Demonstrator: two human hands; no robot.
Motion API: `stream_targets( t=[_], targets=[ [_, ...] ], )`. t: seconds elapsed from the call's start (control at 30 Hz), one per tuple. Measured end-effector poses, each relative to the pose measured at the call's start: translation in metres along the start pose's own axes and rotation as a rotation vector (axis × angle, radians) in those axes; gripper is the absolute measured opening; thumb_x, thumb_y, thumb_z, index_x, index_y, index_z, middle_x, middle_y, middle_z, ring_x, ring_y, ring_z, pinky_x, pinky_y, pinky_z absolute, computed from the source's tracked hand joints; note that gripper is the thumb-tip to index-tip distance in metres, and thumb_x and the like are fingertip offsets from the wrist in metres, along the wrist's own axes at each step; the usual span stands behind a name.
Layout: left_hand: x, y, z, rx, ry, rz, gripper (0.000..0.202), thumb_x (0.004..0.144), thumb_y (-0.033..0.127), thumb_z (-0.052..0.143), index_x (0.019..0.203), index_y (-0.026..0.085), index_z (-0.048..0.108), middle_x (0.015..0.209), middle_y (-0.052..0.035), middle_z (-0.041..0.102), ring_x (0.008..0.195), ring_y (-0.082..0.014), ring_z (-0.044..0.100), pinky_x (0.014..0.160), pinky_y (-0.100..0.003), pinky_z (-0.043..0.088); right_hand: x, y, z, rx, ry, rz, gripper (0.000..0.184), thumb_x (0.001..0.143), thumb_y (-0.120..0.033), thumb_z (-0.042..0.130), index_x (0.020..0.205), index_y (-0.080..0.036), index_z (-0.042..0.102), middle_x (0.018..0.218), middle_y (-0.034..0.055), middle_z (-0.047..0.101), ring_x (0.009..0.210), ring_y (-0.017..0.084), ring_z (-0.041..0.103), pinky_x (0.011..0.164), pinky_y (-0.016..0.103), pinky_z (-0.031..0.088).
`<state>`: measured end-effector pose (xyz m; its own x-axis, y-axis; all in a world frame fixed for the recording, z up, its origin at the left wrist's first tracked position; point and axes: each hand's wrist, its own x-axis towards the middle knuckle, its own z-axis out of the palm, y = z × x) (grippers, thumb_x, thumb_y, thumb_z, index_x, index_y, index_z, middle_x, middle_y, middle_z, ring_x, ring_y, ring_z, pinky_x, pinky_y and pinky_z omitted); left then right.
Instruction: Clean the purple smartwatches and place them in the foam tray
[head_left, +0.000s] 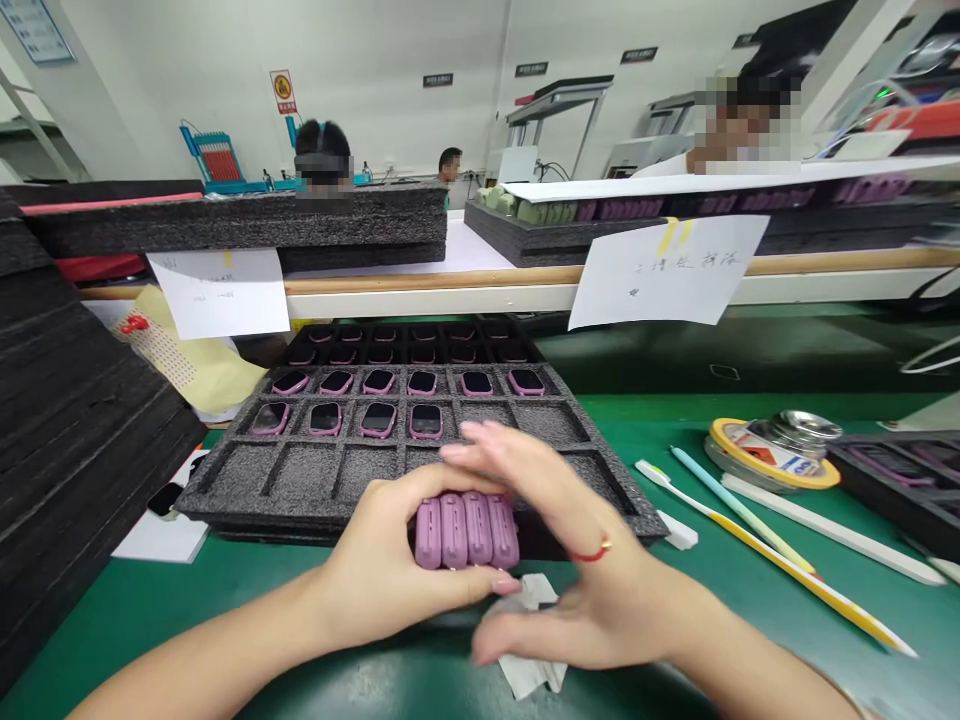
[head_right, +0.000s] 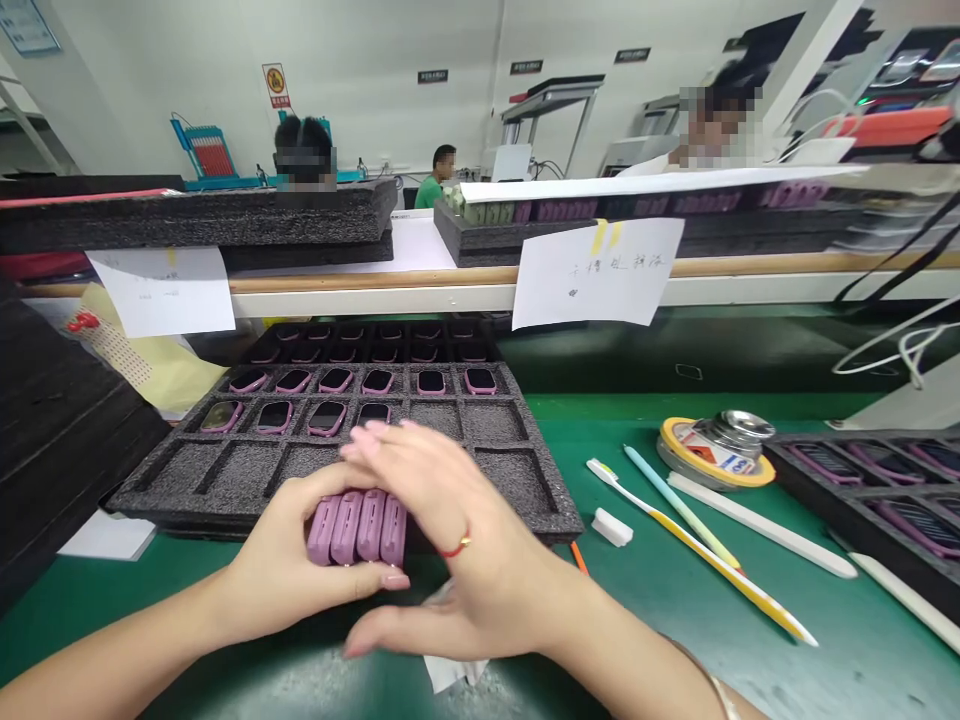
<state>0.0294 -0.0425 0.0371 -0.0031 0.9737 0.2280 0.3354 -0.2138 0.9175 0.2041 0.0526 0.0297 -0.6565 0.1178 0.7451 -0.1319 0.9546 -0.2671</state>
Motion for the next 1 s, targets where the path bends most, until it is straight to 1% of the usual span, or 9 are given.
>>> stream_targets(
  t=[0.1, 0.17, 0.27, 0.37, 0.43, 0.6, 0.7, 0.87, 1.0],
  targets=[
    [0.004, -0.012, -0.008, 0.165, 0.031, 0.127, 0.044, 0.074, 0.026, 0.087, 0.114, 0.025, 0.069, 0.115, -0.0013, 0.077, 0.105, -0.0207, 0.073, 0.094, -0.031, 0.056, -0.001, 0.001, -0.037, -0.191, 0.131, 0.287, 0.037, 0.099, -0.048, 0.057, 0.127, -0.024, 0.061, 0.104, 0.0068, 0.077, 0.095, 0.023, 0.075, 0.085, 0.033, 0.06],
    [0.007, -0.018, -0.012, 0.189, 0.035, 0.129, 0.043, 0.076, 0.026, 0.085, 0.114, 0.026, 0.065, 0.119, -0.0023, 0.076, 0.11, -0.021, 0.072, 0.097, -0.032, 0.055, -0.01, 0.005, -0.062, -0.377, 0.106, 0.547, 0.024, 0.097, -0.042, 0.052, 0.092, -0.026, 0.069, 0.07, 0.0, 0.074, 0.056, 0.019, 0.071, 0.05, 0.029, 0.054],
    [0.008, -0.022, -0.014, 0.175, -0.002, 0.07, 0.041, 0.078, 0.026, 0.083, 0.112, 0.025, 0.061, 0.122, -0.0046, 0.074, 0.113, -0.0226, 0.071, 0.098, -0.035, 0.054, -0.043, 0.013, -0.082, -0.7, -0.225, 0.847, 0.035, 0.086, -0.046, 0.043, 0.06, -0.029, 0.059, 0.046, 0.0013, 0.06, 0.034, 0.025, 0.056, 0.038, 0.035, 0.038],
    [0.007, -0.023, -0.013, 0.156, -0.019, 0.032, 0.04, 0.079, 0.028, 0.082, 0.11, 0.024, 0.057, 0.125, -0.0061, 0.073, 0.114, -0.0227, 0.071, 0.098, -0.036, 0.054, -0.09, 0.02, -0.077, -0.786, -0.541, 1.089, 0.032, 0.083, -0.044, 0.047, 0.054, -0.03, 0.05, 0.051, 0.0072, 0.065, 0.047, 0.033, 0.066, 0.042, 0.038, 0.04],
    [0.005, -0.024, -0.012, 0.147, -0.02, 0.05, 0.04, 0.08, 0.028, 0.082, 0.109, 0.025, 0.055, 0.126, -0.0064, 0.073, 0.116, -0.0221, 0.071, 0.098, -0.036, 0.054, -0.118, 0.026, -0.066, -0.738, -0.62, 1.117, 0.03, 0.085, -0.046, 0.05, 0.06, -0.03, 0.05, 0.057, 0.0094, 0.068, 0.054, 0.036, 0.07, 0.047, 0.041, 0.045],
    [0.003, -0.032, -0.012, 0.133, 0.005, 0.171, 0.04, 0.08, 0.022, 0.082, 0.108, 0.025, 0.053, 0.125, -0.0076, 0.074, 0.119, -0.0219, 0.07, 0.1, -0.035, 0.055, -0.157, 0.043, -0.051, -0.703, -0.558, 1.072, 0.016, 0.082, -0.03, 0.051, 0.068, -0.03, 0.043, 0.057, 0.0107, 0.067, 0.059, 0.039, 0.072, 0.052, 0.043, 0.049],
    [0.003, -0.037, -0.013, 0.131, 0.009, 0.242, 0.038, 0.082, 0.014, 0.078, 0.109, 0.024, 0.053, 0.125, -0.0085, 0.074, 0.123, -0.0228, 0.068, 0.103, -0.037, 0.054, -0.159, 0.047, -0.065, -0.678, -0.545, 1.11, 0.021, 0.081, -0.021, 0.05, 0.065, -0.032, 0.043, 0.053, 0.0095, 0.066, 0.055, 0.037, 0.071, 0.051, 0.042, 0.049],
    [0.004, -0.038, -0.013, 0.14, 0.003, 0.253, 0.037, 0.081, 0.01, 0.075, 0.109, 0.023, 0.053, 0.125, -0.0098, 0.074, 0.125, -0.0241, 0.067, 0.105, -0.039, 0.054, -0.145, 0.038, -0.081, -0.632, -0.558, 1.22, 0.029, 0.086, -0.032, 0.056, 0.058, -0.032, 0.051, 0.053, 0.0098, 0.066, 0.049, 0.035, 0.069, 0.044, 0.038, 0.044],
    [0.005, -0.037, -0.013, 0.139, -0.017, 0.267, 0.037, 0.081, 0.009, 0.074, 0.108, 0.023, 0.053, 0.124, -0.0103, 0.074, 0.124, -0.023, 0.067, 0.105, -0.037, 0.054, -0.14, 0.038, -0.064, -0.694, -0.438, 1.04, 0.023, 0.088, -0.039, 0.054, 0.066, -0.031, 0.052, 0.063, 0.0114, 0.07, 0.053, 0.035, 0.07, 0.043, 0.039, 0.044]
  ],
)
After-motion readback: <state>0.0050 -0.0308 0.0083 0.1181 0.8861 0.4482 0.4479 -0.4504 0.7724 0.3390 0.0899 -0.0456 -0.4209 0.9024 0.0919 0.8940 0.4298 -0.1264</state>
